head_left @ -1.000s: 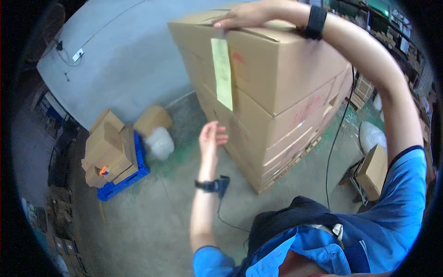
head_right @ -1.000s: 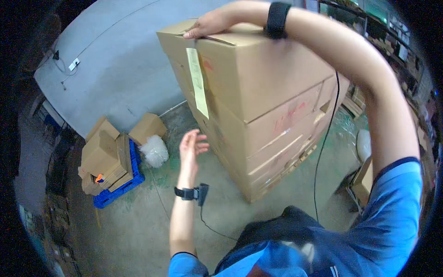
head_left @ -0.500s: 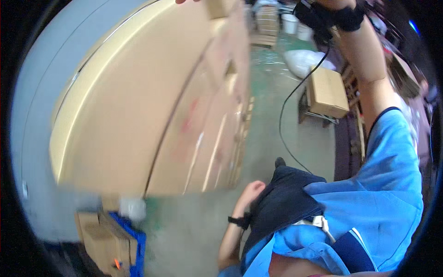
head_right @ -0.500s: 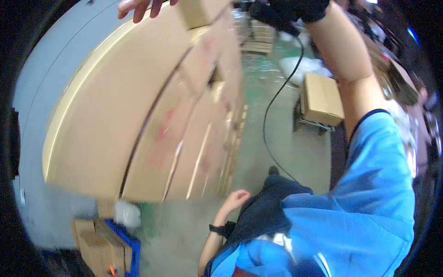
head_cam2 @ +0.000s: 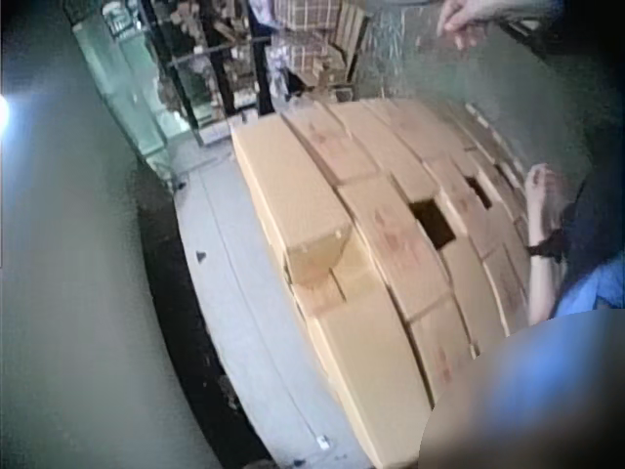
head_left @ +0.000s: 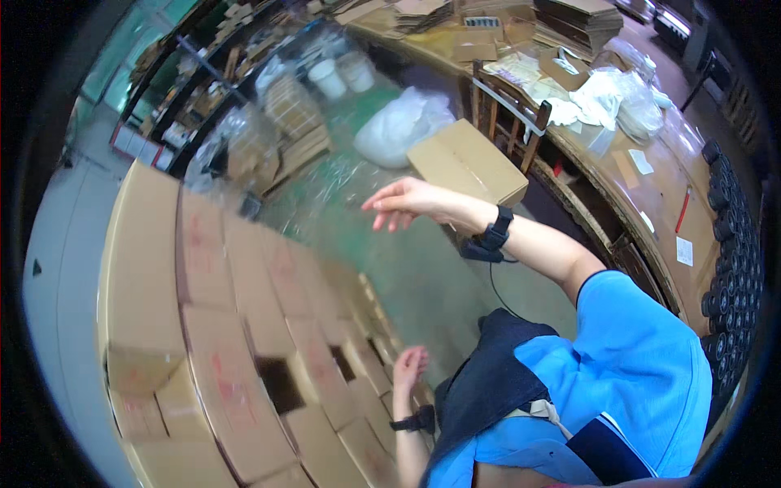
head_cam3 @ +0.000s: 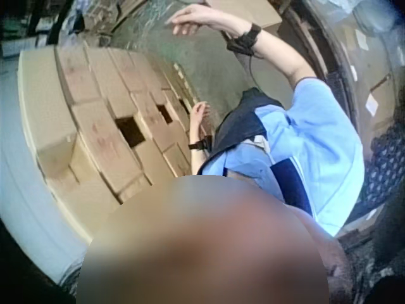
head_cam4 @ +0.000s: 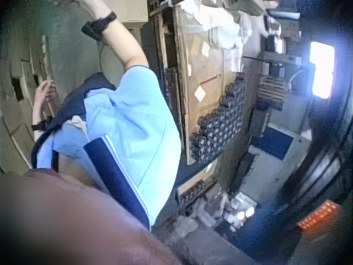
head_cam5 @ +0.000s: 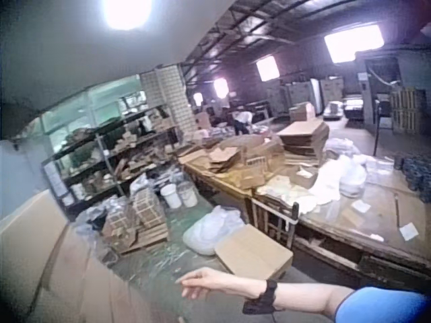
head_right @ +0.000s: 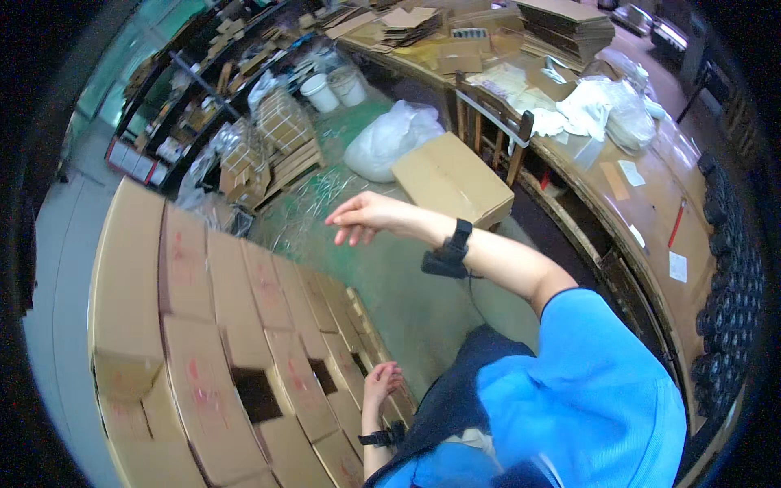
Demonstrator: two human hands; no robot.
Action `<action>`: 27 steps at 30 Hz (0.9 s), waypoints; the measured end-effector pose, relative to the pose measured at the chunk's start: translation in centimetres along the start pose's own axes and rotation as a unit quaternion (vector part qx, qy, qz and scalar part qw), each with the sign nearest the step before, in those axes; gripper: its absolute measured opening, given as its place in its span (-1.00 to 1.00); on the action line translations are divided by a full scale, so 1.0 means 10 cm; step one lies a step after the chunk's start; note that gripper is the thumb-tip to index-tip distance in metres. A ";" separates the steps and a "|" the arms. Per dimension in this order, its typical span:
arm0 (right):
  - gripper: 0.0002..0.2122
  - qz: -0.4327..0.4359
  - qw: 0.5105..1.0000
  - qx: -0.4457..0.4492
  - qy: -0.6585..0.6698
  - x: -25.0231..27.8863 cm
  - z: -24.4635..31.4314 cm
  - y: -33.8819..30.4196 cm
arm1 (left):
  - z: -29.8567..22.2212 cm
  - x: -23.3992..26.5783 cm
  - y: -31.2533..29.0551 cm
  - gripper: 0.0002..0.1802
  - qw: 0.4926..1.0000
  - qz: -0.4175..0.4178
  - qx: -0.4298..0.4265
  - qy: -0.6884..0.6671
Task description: Preparing boxes for shipment by applying labels and sealing with tape.
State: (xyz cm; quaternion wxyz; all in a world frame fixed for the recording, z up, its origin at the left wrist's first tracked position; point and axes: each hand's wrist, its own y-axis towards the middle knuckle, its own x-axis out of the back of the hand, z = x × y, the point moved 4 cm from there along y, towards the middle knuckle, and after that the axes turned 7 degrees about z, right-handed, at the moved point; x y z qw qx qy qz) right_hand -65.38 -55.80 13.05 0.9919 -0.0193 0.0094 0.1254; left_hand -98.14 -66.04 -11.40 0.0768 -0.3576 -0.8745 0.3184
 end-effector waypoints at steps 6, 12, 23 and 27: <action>-0.73 -0.176 0.979 -0.042 0.090 1.38 -0.63 0.15 | -0.91 0.20 1.06 -0.68 0.998 0.051 0.003 0.044; -0.73 -0.310 0.949 -0.060 0.001 2.83 -0.79 0.72 | -1.52 0.80 2.32 -0.69 0.994 0.085 0.032 0.059; -0.65 -0.557 0.727 -0.147 -0.373 5.12 -0.65 1.49 | -3.44 1.47 4.82 -0.73 0.978 0.140 0.001 0.153; -0.65 -0.577 0.610 -0.263 -0.475 5.89 -0.76 1.66 | -4.34 1.02 5.43 -0.72 0.961 0.182 -0.026 0.205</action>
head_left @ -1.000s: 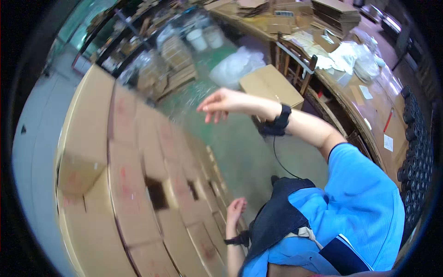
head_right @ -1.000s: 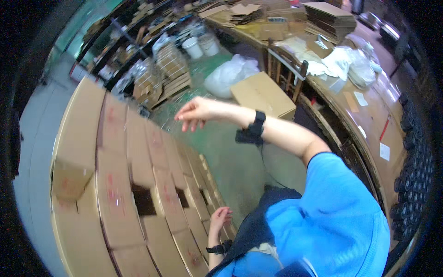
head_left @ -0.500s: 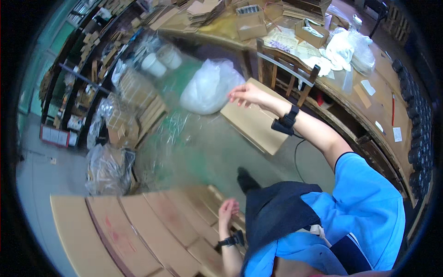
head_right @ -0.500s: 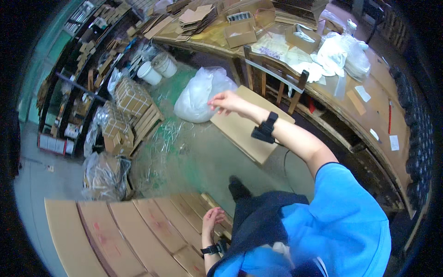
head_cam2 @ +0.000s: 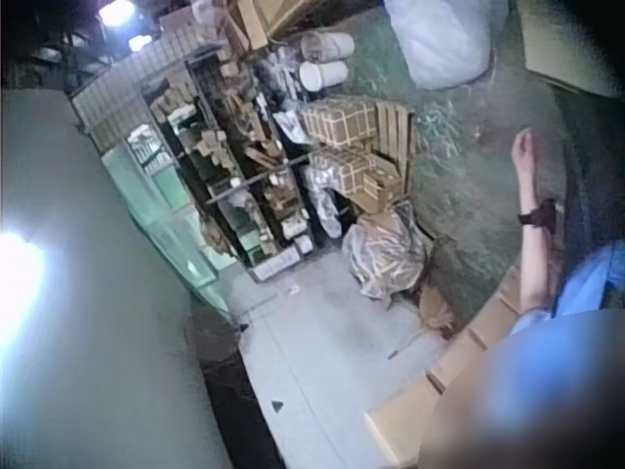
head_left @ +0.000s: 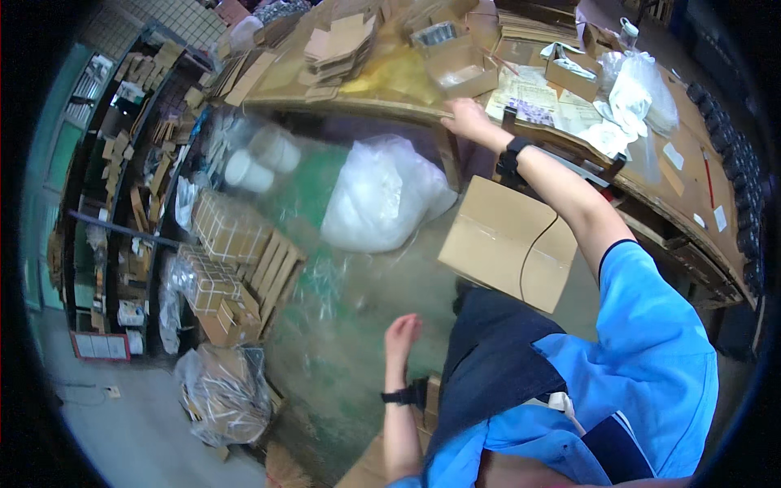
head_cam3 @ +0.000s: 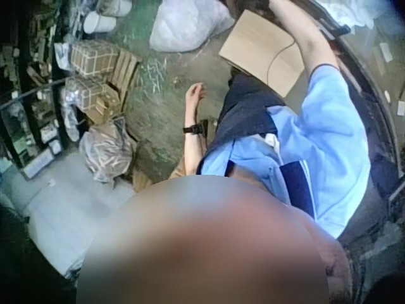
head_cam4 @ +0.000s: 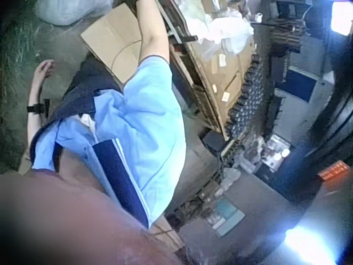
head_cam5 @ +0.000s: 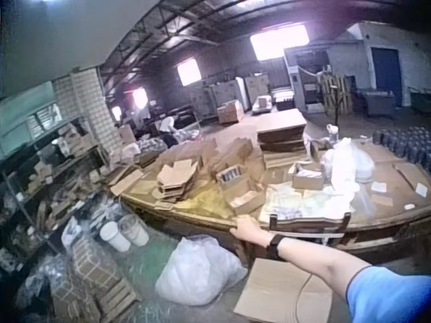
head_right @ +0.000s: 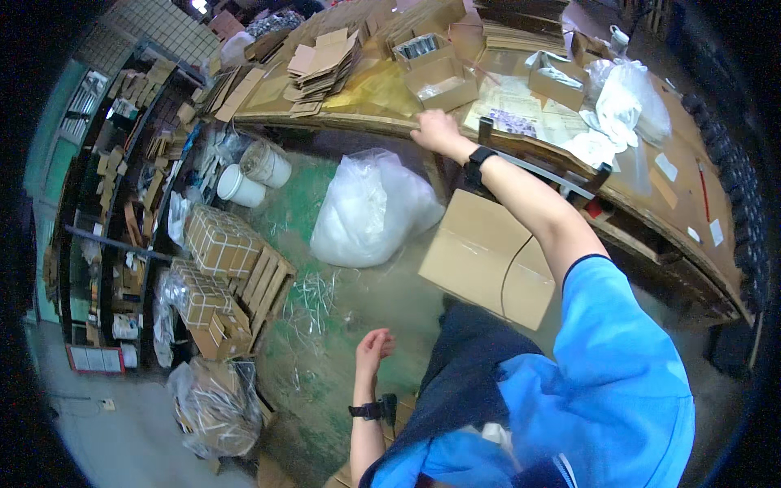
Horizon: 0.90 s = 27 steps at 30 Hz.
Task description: Preparing boxes for shipment by applying labels and sealing with tape.
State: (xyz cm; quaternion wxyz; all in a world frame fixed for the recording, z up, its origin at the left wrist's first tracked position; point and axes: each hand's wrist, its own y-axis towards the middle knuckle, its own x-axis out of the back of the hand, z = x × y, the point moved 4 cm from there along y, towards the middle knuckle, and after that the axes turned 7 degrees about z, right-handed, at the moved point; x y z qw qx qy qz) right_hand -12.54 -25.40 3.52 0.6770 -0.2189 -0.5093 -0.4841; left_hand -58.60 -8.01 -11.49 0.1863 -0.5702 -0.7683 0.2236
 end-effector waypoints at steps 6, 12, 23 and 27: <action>-0.60 -0.085 0.985 -0.071 -0.130 -0.53 -0.54 1.14 | -0.52 0.30 0.97 -0.75 0.997 0.057 0.037 0.031; -0.80 0.062 0.976 -0.130 -0.165 -0.71 -1.06 1.51 | -1.08 0.57 1.71 -0.76 0.990 0.112 0.046 0.077; -0.53 -0.092 0.968 -0.169 -0.160 -0.01 -1.58 1.22 | -2.62 -0.17 3.96 -0.62 0.952 0.296 -0.026 0.078; -0.56 0.159 0.861 -0.356 0.328 -0.84 -1.61 1.23 | -3.19 -0.77 4.78 -0.53 0.937 0.340 0.041 -0.064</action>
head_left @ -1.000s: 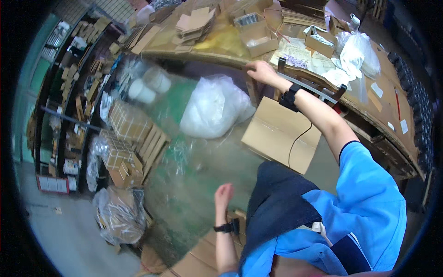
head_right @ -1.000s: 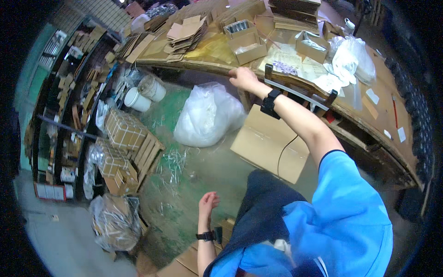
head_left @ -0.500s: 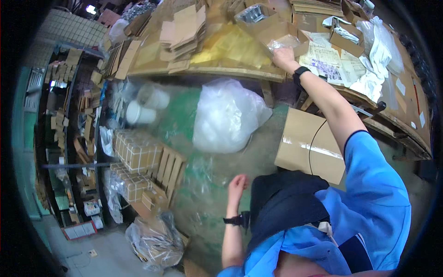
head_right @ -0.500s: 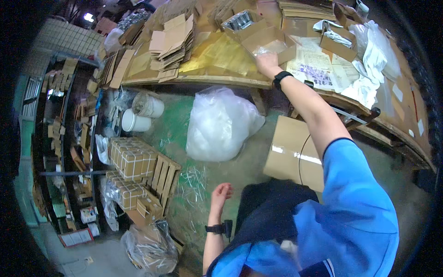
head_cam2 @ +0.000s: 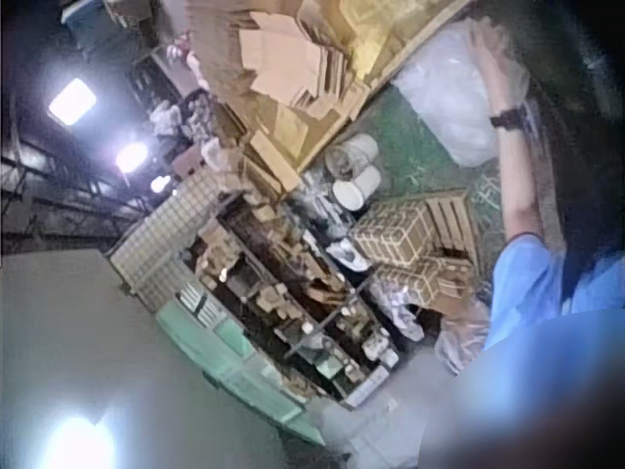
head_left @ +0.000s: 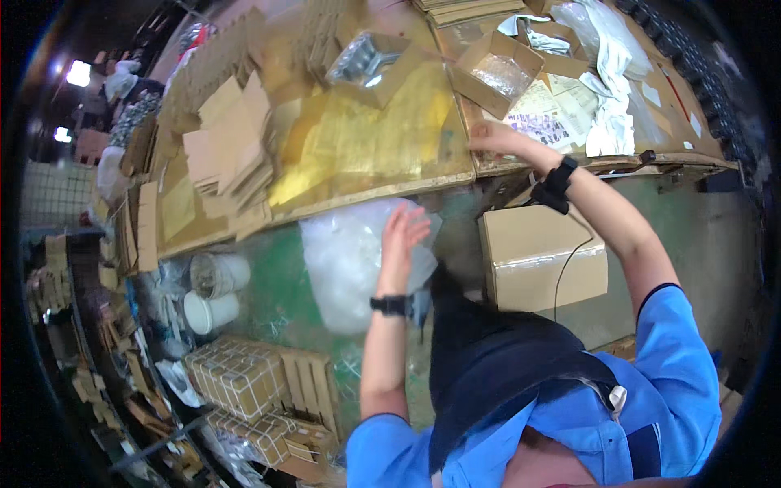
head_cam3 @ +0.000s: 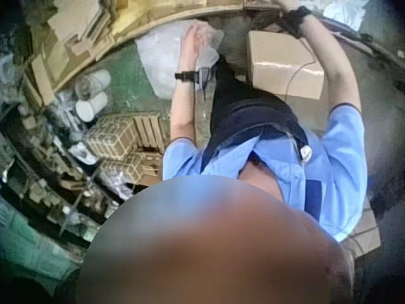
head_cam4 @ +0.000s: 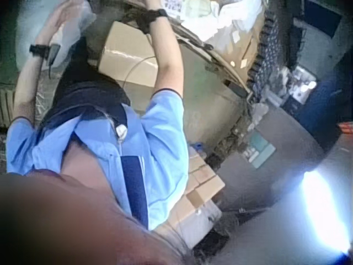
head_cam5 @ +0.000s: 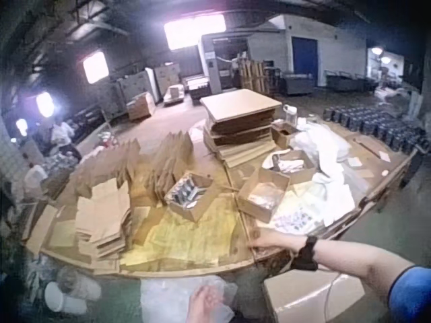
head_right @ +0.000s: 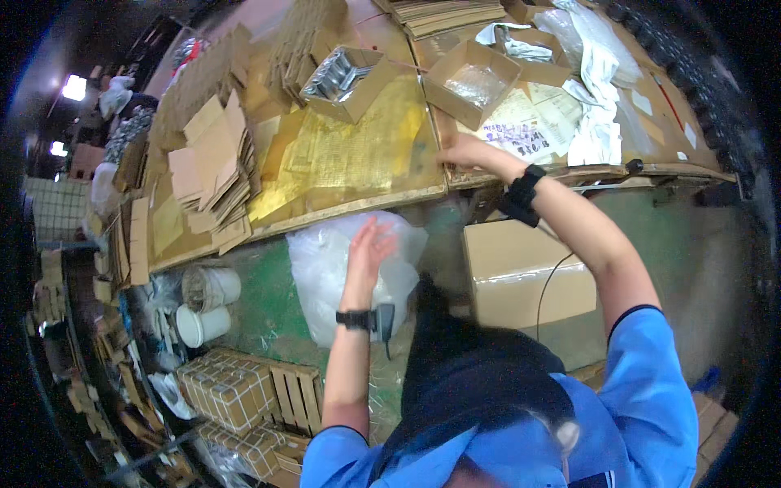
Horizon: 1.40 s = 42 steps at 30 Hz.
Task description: Preparing boxes for shipment by applying labels and sealing with tape.
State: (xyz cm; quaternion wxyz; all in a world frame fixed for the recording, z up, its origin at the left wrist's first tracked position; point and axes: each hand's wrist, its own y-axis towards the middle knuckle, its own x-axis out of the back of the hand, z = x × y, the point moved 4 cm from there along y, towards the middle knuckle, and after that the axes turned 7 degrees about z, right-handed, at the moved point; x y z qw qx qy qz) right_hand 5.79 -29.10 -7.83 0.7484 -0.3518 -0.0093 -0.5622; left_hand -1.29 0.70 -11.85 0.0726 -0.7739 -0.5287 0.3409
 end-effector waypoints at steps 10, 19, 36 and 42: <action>-0.81 -0.023 0.952 -0.097 0.291 0.04 -0.06 0.20 | -0.58 0.12 0.53 -0.44 0.990 0.061 -0.106 0.068; -0.82 -0.027 0.798 0.098 0.594 0.34 1.41 0.88 | -1.28 -0.13 0.84 -0.26 0.568 0.017 -0.401 0.719; -0.82 -0.170 0.931 -0.040 0.322 -0.12 0.03 0.66 | -1.53 -0.21 1.30 -0.56 0.435 0.142 -0.383 0.803; -0.85 -0.197 0.906 -0.042 0.373 -0.20 0.14 0.97 | -1.73 -0.28 1.30 -0.58 0.482 0.161 -0.382 0.772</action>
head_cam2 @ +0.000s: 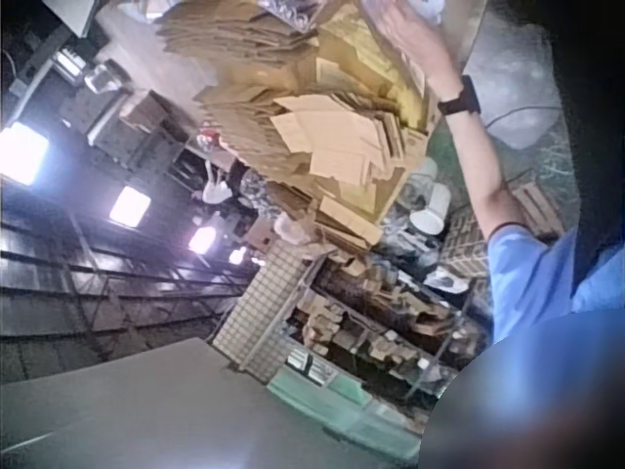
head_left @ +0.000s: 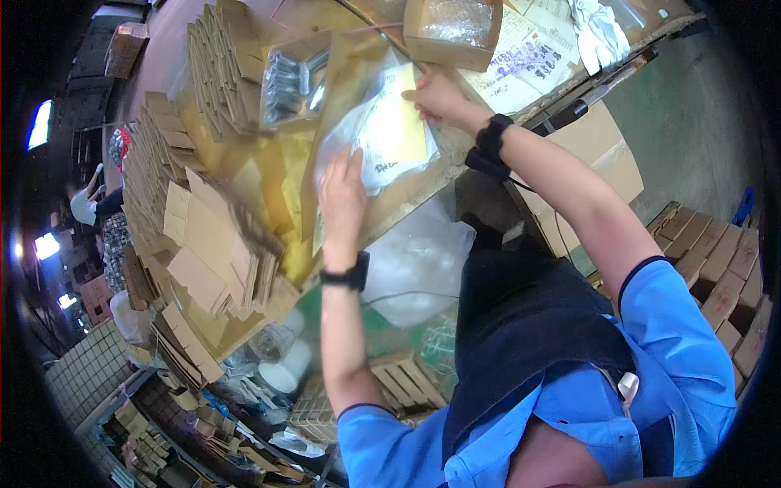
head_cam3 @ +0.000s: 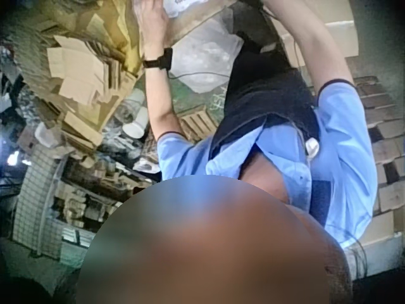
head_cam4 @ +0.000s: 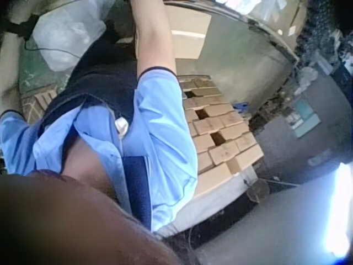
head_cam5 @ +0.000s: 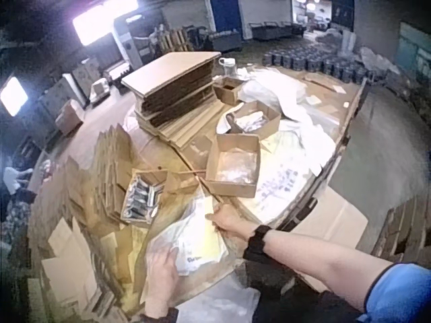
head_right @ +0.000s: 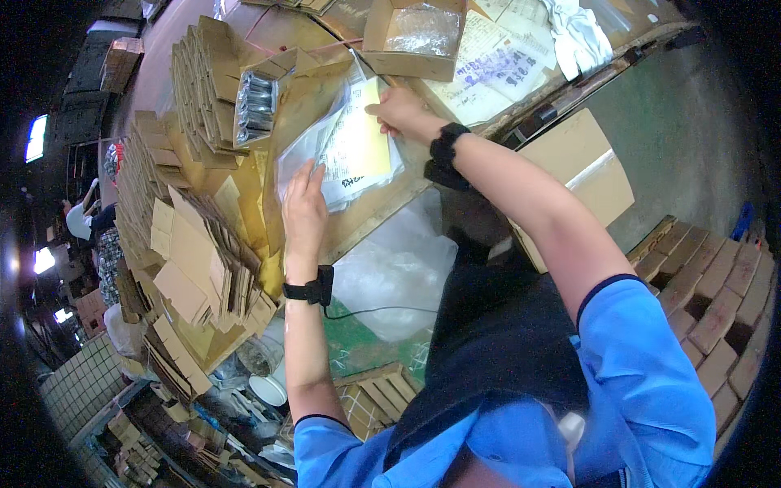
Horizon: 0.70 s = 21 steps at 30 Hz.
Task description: Preparing boxes for shipment by applying labels and sealing with tape.
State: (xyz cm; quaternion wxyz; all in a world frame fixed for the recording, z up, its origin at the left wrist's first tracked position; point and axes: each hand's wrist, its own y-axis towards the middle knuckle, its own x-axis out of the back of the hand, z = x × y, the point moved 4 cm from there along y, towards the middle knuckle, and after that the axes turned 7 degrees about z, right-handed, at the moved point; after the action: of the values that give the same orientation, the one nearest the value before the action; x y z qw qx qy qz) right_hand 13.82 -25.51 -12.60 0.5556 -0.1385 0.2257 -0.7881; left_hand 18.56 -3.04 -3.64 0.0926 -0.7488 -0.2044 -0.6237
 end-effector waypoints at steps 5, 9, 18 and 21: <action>-0.82 -0.231 0.909 0.195 -0.288 -0.05 0.28 -0.10 | 0.04 0.12 -0.02 -0.59 0.994 -0.020 0.036 -0.103; -0.85 -0.201 0.927 0.227 -0.219 0.24 0.26 -0.41 | 0.12 0.16 -0.03 -0.60 0.980 -0.012 0.067 -0.188; -0.81 -0.031 0.993 0.090 -0.073 1.07 -0.11 -1.94 | -0.05 -0.09 -0.02 -0.63 0.923 0.014 0.142 -0.357; -0.80 -0.005 0.998 0.026 -0.062 1.04 -0.27 -2.26 | -0.72 -0.41 -0.11 -0.55 0.846 0.146 0.156 -0.488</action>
State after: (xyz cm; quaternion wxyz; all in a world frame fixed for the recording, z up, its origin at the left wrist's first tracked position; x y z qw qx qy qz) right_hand -9.40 -28.34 -3.72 0.5682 -0.1741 0.1693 -0.7862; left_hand 11.13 -5.68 -6.27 0.1871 -0.9534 -0.2060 -0.1167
